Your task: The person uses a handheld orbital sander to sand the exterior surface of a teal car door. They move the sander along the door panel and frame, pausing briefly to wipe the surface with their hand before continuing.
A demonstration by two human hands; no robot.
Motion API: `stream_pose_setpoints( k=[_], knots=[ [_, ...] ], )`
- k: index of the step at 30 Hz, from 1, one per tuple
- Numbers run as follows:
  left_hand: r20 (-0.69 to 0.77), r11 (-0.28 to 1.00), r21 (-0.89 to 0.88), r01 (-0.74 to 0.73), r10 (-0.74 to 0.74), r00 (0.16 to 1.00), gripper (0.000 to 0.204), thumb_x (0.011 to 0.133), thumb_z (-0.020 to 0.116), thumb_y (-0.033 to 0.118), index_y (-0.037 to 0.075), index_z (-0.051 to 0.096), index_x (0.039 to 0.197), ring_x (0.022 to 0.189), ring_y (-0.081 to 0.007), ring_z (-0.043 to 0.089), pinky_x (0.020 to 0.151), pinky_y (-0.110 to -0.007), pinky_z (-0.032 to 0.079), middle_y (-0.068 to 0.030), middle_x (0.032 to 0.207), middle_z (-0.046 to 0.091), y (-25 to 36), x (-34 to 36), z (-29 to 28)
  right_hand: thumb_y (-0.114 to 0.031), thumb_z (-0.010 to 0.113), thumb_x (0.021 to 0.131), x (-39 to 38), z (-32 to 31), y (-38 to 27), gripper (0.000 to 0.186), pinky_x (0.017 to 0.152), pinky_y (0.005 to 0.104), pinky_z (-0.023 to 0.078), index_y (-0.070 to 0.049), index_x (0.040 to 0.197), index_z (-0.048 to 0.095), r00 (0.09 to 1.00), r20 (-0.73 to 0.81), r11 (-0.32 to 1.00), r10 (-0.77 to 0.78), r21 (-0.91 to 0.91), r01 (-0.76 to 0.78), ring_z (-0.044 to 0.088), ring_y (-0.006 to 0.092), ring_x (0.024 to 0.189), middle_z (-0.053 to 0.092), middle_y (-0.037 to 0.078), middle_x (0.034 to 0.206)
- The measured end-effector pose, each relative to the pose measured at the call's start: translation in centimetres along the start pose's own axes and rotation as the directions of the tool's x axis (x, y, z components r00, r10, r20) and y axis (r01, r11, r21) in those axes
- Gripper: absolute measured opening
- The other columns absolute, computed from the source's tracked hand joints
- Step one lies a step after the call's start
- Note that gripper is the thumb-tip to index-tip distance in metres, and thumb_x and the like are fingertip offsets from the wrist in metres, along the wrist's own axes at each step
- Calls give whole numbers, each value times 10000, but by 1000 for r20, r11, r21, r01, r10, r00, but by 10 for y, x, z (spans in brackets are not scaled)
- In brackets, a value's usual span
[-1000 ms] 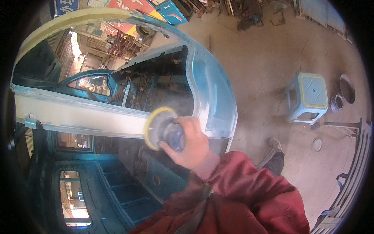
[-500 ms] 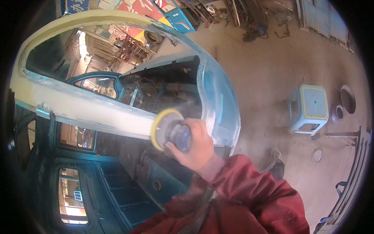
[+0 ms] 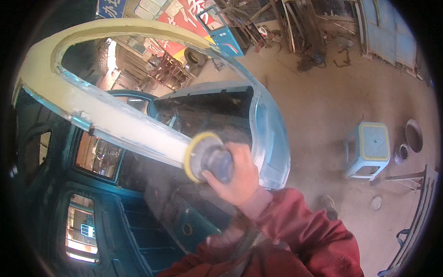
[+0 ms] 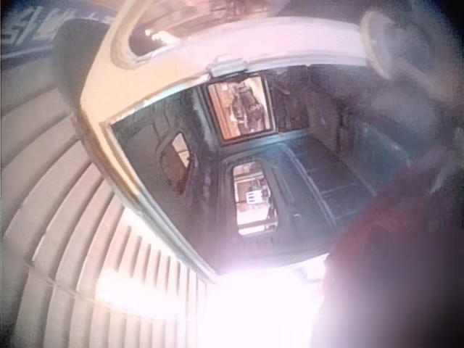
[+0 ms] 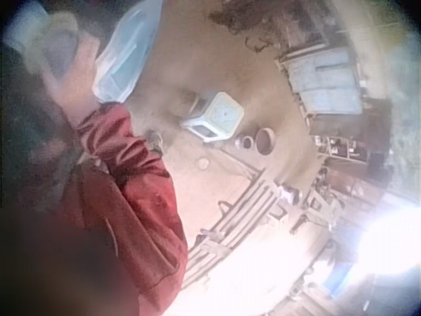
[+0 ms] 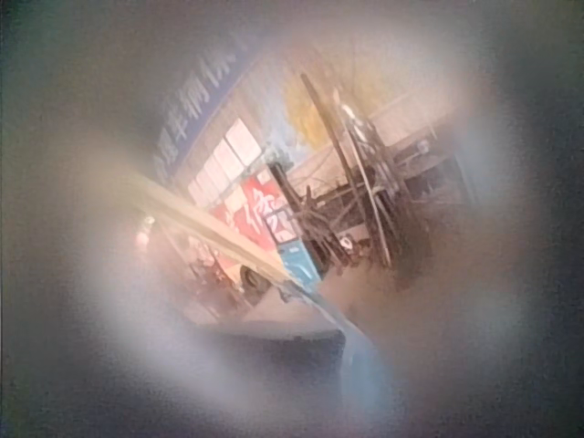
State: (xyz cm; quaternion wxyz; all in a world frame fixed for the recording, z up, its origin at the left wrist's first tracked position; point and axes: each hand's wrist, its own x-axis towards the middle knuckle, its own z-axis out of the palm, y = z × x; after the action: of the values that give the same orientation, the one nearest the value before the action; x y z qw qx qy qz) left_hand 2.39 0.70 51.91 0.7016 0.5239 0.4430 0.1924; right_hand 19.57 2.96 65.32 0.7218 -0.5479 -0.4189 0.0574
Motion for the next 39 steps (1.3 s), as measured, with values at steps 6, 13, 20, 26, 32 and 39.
stream_pose_setpoints(
  k=[6, 13, 20, 26, 32, 39],
  knots=[
    [-38, 990, -81, -117, 114, 993, 278, 995, 635, 307, 74, 634, 844, 638, -79, 495, 573, -267, 378, 22, 685, 539, 45, 7, 1, -247, 870, 675, 43, 12, -29, 690, 803, 420, 542, -21, 1229, 527, 992, 8, 991, -128, 47, 128, 623, 377, 1006, 566, 182, 1116],
    [35, 999, 29, -42, 41, 999, 300, 1006, 609, 266, 88, 574, 767, 597, -80, 462, 545, -266, 334, 23, 654, 508, 24, -13, 8, -251, 879, 666, 22, -2, -28, 691, 793, 404, 544, -47, 1228, 532, 993, -34, 994, -111, 18, 112, 638, 362, 962, 564, 173, 1111],
    [-32, 935, -217, -281, 281, 959, 323, 1014, 580, 243, 84, 538, 736, 566, -93, 449, 531, -273, 319, 19, 626, 495, 80, 3, 12, -275, 862, 696, 83, 16, -71, 660, 776, 411, 563, -76, 1234, 536, 975, -26, 974, -219, 48, 220, 650, 377, 958, 570, 169, 1126],
    [-98, 990, -6, -142, 141, 985, 324, 1018, 573, 253, 73, 552, 750, 557, -99, 454, 530, -272, 326, 9, 617, 513, 60, 1, 26, -289, 875, 679, 63, 3, -67, 679, 759, 409, 576, -77, 1230, 540, 981, -7, 981, -191, 18, 192, 671, 349, 916, 578, 148, 1113],
    [-93, 894, -240, -379, 368, 925, 337, 1035, 544, 320, 70, 573, 812, 544, -107, 435, 518, -274, 314, 3, 625, 494, 91, 14, 21, -287, 864, 691, 90, 16, -92, 655, 742, 424, 572, -102, 1231, 544, 963, -31, 963, -267, 29, 268, 665, 373, 908, 581, 160, 1112],
    [-60, 885, -221, -410, 407, 911, 416, 1051, 487, 422, 82, 519, 813, 528, -116, 403, 493, -283, 293, 4, 634, 440, 108, 0, 38, -282, 871, 686, 96, 9, -103, 706, 776, 427, 567, -68, 1258, 516, 964, -11, 964, -265, 18, 265, 656, 383, 938, 587, 168, 1108]
  ],
)
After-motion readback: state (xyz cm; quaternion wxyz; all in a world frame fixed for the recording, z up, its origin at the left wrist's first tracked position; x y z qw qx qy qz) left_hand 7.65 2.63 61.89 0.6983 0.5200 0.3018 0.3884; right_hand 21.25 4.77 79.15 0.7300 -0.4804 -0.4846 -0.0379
